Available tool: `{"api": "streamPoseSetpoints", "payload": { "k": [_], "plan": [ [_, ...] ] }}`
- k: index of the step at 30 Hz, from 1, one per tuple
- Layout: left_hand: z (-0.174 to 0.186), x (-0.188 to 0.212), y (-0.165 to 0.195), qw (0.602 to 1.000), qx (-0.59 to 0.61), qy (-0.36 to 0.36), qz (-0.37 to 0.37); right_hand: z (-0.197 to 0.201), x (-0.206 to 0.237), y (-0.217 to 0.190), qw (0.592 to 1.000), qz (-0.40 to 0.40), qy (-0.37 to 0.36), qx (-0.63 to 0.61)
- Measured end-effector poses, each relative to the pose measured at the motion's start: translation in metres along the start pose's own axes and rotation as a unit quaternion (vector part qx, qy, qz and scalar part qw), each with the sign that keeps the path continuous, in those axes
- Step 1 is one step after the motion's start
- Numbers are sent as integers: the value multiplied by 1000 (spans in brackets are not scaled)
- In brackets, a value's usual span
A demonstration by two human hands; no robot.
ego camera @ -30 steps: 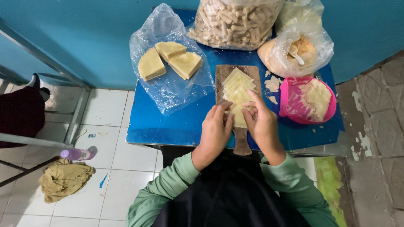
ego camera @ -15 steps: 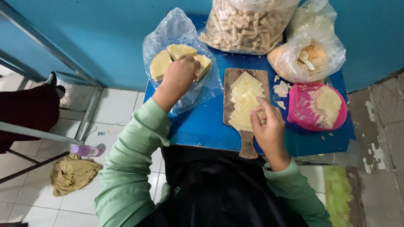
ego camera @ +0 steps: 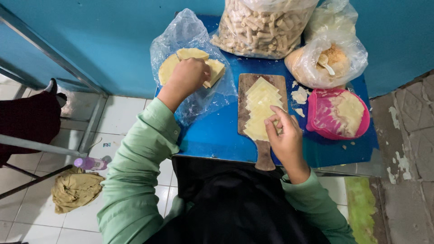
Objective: The person places thin triangular dough pieces in overlapping rows on a wooden board, sprinkles powder from a plastic bag using a spoon, and presses the stacked layers flat with both hands. They repeatedly take dough pieces from a bag and a pink container while building up the layered arrangement.
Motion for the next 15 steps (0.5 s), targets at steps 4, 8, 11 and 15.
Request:
{"api": "streamPoseSetpoints", "payload": {
  "k": [4,8,11,15],
  "plan": [
    [8,1,18,989,-95,34,-104,0,0,-1,1000,3,0,-7],
    [12,-6,2,999,-11,37,-22,0,0,0,1000,9,2,-4],
    [14,-10,-19,989,128,44,67,0,1,1,1000,2,-1,-14],
    [12,-5,-36,907,372,42,194,0,1,2,1000,0,1,-6]
  ]
}}
Point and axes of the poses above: each hand's wrist, its own x-axis away from the middle knuckle, its own z-axis out of the back of the hand, y = z × x, the point moved 5 cm from there along -x, towards the middle knuckle, and after that the axes turned 6 degrees about y, right-handed, at the moved point
